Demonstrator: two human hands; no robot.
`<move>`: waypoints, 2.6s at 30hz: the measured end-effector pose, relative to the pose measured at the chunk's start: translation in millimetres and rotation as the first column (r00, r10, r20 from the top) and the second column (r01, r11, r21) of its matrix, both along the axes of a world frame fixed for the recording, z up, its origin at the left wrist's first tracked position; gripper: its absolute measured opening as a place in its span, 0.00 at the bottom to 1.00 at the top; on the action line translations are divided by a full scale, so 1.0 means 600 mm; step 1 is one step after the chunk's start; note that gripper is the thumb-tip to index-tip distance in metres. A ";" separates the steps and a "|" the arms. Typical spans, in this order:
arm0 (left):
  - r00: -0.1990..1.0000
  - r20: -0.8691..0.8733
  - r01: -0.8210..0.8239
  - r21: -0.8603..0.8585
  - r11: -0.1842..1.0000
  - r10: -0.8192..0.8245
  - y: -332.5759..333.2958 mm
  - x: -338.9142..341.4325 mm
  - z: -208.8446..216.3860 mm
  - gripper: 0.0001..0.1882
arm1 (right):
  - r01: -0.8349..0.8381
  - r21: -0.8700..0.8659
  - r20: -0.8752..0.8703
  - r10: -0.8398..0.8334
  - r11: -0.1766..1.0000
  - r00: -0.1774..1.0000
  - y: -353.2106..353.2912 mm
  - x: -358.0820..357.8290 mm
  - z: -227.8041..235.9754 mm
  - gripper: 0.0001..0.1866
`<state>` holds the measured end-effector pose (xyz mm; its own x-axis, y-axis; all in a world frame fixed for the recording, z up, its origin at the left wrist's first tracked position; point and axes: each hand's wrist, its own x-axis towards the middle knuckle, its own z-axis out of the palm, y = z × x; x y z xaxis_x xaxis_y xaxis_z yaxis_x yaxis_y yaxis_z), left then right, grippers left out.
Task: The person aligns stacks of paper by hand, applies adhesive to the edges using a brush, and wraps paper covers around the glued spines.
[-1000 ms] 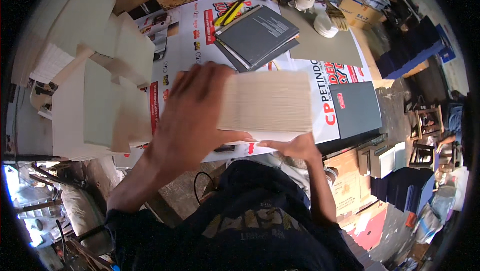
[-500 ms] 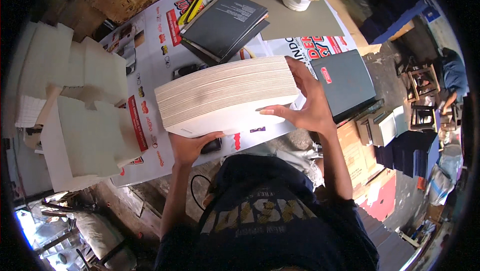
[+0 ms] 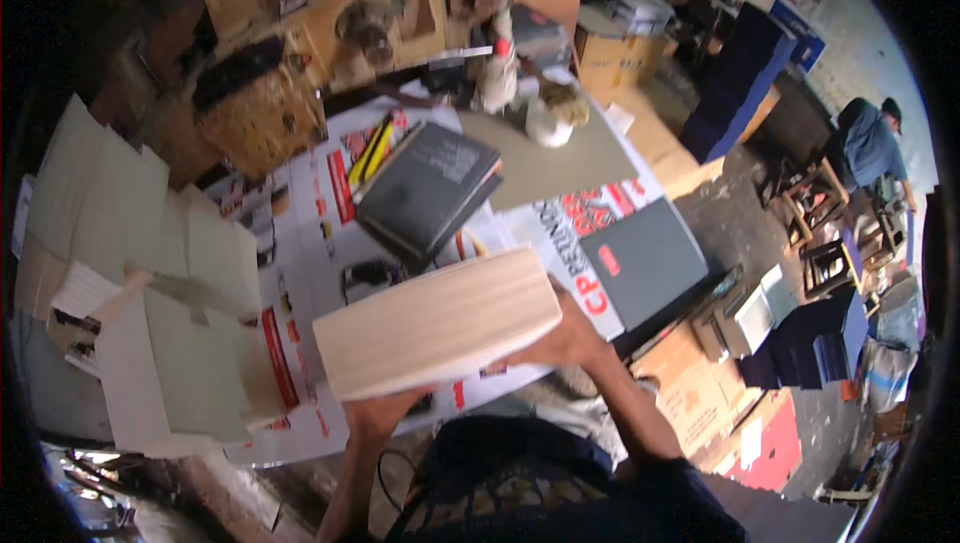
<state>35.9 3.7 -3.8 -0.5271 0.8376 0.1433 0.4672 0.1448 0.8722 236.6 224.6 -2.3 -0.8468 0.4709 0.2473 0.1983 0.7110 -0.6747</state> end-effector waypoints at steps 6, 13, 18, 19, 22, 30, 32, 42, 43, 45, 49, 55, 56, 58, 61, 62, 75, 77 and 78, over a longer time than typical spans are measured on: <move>0.996 0.013 -0.082 -0.121 0.989 0.084 -0.001 0.018 -0.033 0.36 | 0.037 -0.052 0.022 -0.036 0.998 0.999 -0.002 0.007 -0.011 0.61; 0.995 0.001 -0.101 -0.117 0.988 0.101 -0.026 0.024 -0.016 0.36 | 0.014 -0.030 0.038 -0.013 0.999 0.999 -0.008 0.004 0.027 0.59; 0.995 -0.008 -0.094 0.020 0.995 0.094 -0.014 0.014 -0.035 0.31 | -0.002 -0.128 -0.028 -0.001 0.992 1.000 -0.011 -0.003 -0.025 0.57; 0.994 -0.047 -0.098 -0.038 0.994 0.096 -0.015 0.012 -0.026 0.31 | -0.009 -0.118 -0.010 0.008 0.993 1.000 -0.010 -0.004 -0.018 0.56; 0.935 0.328 -0.146 0.003 0.989 0.137 -0.029 0.017 -0.031 0.32 | -0.040 -0.046 0.026 0.041 0.998 0.999 -0.009 0.001 0.003 0.56; 0.994 0.110 0.003 -0.067 0.998 0.004 -0.025 0.001 0.018 0.38 | -0.009 -0.236 0.171 0.050 0.972 0.984 -0.023 0.008 0.041 0.58; 0.989 0.129 0.076 -0.089 0.993 -0.064 -0.030 -0.005 0.067 0.44 | -0.008 -0.415 0.185 0.093 0.910 0.978 -0.022 -0.004 0.110 0.53; 0.853 0.476 0.022 -0.440 0.898 0.213 -0.018 -0.003 0.072 0.58 | 0.146 -0.061 0.104 -0.139 0.987 0.985 0.160 -0.067 0.220 0.14; 0.833 0.517 0.044 -0.416 0.908 0.196 -0.009 -0.002 0.082 0.58 | 0.227 0.027 -0.216 -0.216 0.973 0.952 0.224 -0.062 0.232 0.09; 0.876 0.469 0.043 -0.305 0.951 0.111 -0.014 0.000 0.013 0.58 | 0.483 0.245 -0.589 -0.267 0.841 0.763 0.314 -0.095 0.327 0.10; 0.893 0.409 -0.003 -0.415 0.910 0.189 -0.012 -0.004 0.033 0.57 | 0.673 0.316 -0.769 -0.235 0.669 0.595 0.397 -0.189 0.491 0.17; 0.904 0.399 0.030 -0.419 0.907 0.155 -0.010 -0.011 0.048 0.52 | 0.584 0.536 -0.627 -0.177 0.610 0.759 0.567 -0.255 0.582 0.22; 0.907 0.396 0.035 -0.405 0.914 0.141 -0.008 -0.010 0.050 0.51 | 0.566 0.493 -0.615 -0.195 0.661 0.764 0.587 -0.257 0.588 0.22; 0.909 0.398 0.043 -0.390 0.920 0.126 -0.006 -0.006 0.052 0.49 | 0.522 0.398 -0.582 -0.232 0.754 0.779 0.613 -0.263 0.589 0.23; 0.899 0.413 0.045 -0.413 0.910 0.143 -0.004 -0.005 0.058 0.48 | 0.509 0.373 -0.626 -0.194 0.776 0.755 0.630 -0.270 0.584 0.25; 0.894 0.422 0.046 -0.423 0.905 0.152 -0.003 -0.005 0.059 0.48 | 0.543 0.399 -0.593 -0.244 0.739 0.767 0.632 -0.266 0.583 0.24; 0.932 0.339 0.031 -0.426 0.904 0.128 -0.005 -0.004 0.049 0.50 | 0.694 0.316 -0.837 -0.154 0.647 0.525 0.567 -0.242 0.550 0.22; 0.939 0.315 0.007 -0.416 0.909 0.137 -0.011 -0.007 0.050 0.50 | 0.798 0.404 -0.828 -0.191 0.447 0.527 0.518 -0.245 0.516 0.18; 0.945 0.304 0.018 -0.417 0.909 0.120 -0.011 -0.006 0.050 0.50 | 0.776 0.506 -0.814 -0.088 0.377 0.574 0.506 -0.241 0.510 0.18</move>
<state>32.4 -2.7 26.0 -0.5298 0.7550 -0.3863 0.1596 0.5361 0.8289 92.0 528.4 303.5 -0.0561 0.0237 0.9981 0.4884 0.8726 0.0067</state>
